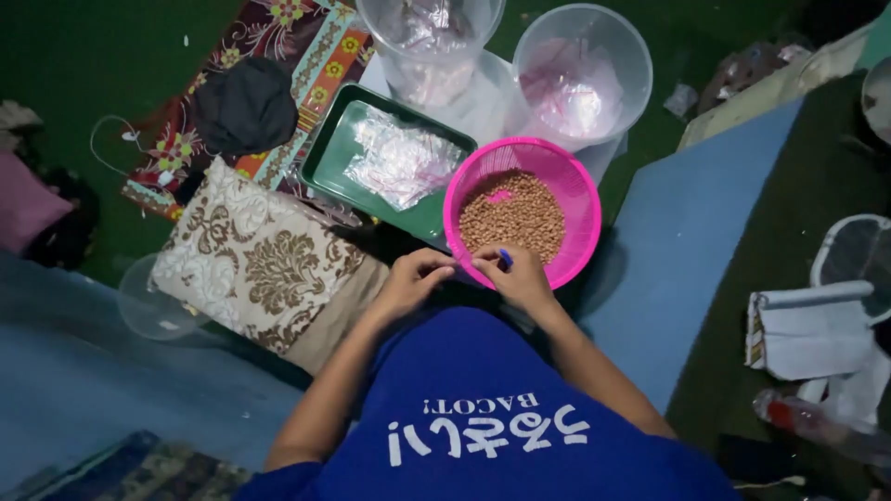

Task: Packaging small snacks into individual plastic bags using a spoon from a large bowl.

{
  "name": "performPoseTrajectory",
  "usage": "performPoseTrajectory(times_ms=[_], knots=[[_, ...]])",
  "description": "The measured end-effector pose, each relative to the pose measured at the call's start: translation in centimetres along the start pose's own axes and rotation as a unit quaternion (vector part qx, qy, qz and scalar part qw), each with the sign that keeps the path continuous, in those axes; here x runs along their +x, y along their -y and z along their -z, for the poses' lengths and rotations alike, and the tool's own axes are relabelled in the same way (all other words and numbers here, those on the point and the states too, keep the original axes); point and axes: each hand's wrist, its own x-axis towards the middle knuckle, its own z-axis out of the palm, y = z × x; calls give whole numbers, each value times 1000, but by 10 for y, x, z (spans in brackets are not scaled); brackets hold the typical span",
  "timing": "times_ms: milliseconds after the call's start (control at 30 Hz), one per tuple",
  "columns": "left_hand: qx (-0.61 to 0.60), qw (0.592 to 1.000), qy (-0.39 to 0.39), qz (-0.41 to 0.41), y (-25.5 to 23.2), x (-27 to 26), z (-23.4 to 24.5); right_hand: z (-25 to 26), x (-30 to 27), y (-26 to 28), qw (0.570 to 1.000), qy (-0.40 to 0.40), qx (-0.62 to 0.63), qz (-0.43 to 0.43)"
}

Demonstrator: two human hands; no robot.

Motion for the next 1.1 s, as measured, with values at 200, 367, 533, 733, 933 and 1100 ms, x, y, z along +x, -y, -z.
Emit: performPoseTrajectory(times_ms=[200, 367, 533, 733, 933, 1100], knots=[[-1, 999, -26, 40, 11, 5, 7, -25, -8, 28, 991, -109, -71, 30], [36, 997, 27, 61, 7, 10, 10, -41, -27, 45, 987, -81, 30, -137], [51, 996, 44, 56, 21, 15, -12, -34, -31, 30, 977, -60, 72, -193], [39, 997, 15, 60, 15, 20, -56, 9, -30, 19, 978, -39, 63, -195], [-57, 993, 37, 96, 5, 16, -94, 32, -42, -37, 974, -37, 82, -206], [113, 990, -68, 46, -9, 4, -101, 28, -44, -41, 989, -66, -124, -46]])
